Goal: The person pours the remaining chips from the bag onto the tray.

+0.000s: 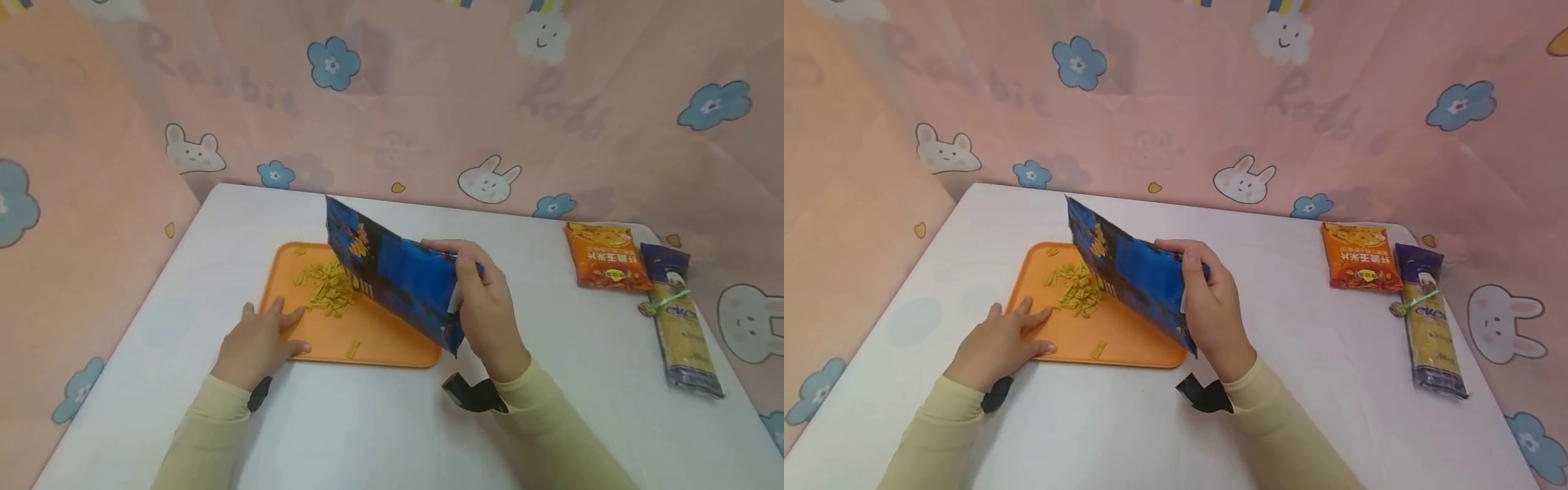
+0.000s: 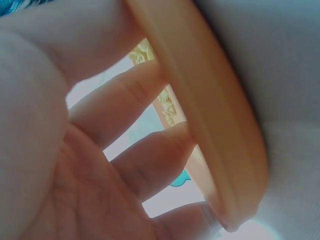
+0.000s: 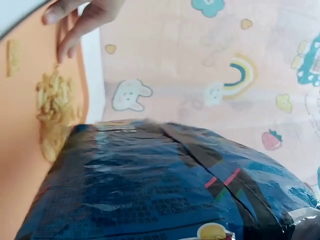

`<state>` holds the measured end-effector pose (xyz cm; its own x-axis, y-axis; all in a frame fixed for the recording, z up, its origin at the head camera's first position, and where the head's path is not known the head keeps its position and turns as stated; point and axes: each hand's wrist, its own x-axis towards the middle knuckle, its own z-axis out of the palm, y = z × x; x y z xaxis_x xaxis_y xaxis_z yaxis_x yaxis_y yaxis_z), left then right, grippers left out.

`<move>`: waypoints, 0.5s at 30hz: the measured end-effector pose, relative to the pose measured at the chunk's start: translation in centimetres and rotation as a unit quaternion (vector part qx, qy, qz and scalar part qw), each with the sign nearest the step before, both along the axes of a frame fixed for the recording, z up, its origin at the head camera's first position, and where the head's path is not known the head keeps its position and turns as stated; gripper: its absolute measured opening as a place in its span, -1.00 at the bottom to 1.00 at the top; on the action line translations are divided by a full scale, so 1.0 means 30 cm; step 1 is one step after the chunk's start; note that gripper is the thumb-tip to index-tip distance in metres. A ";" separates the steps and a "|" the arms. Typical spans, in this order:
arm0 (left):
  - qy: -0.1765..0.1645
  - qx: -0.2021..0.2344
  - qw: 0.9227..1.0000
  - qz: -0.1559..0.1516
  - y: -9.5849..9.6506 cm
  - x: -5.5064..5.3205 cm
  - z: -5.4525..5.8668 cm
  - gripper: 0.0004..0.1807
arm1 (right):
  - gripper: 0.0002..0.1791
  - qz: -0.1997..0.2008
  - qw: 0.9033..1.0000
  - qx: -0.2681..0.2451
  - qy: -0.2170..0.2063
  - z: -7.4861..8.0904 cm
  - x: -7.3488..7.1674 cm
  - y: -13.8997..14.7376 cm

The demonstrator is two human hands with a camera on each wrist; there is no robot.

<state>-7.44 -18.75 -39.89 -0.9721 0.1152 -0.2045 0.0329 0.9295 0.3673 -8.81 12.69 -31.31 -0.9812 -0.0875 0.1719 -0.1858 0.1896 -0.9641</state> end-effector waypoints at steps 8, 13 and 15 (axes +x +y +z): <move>-0.009 0.001 1.000 0.000 0.003 -0.001 0.001 -0.20 | -0.44 0.011 1.000 -0.013 -0.001 0.008 -0.004 0.008; -0.009 0.000 1.000 0.000 0.008 -0.003 0.001 -0.21 | -0.45 -0.021 0.999 -0.017 0.036 0.084 0.034 0.027; -0.010 -0.001 1.000 0.001 0.008 -0.003 0.001 -0.21 | -0.46 -0.036 0.996 -0.052 0.070 0.106 0.045 0.035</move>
<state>-7.52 -18.50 -39.87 -0.9680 0.1123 -0.2245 0.0229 0.9301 0.3666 -7.45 13.74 -28.13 -0.9500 0.0068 0.3122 -0.3097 0.1073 -0.9448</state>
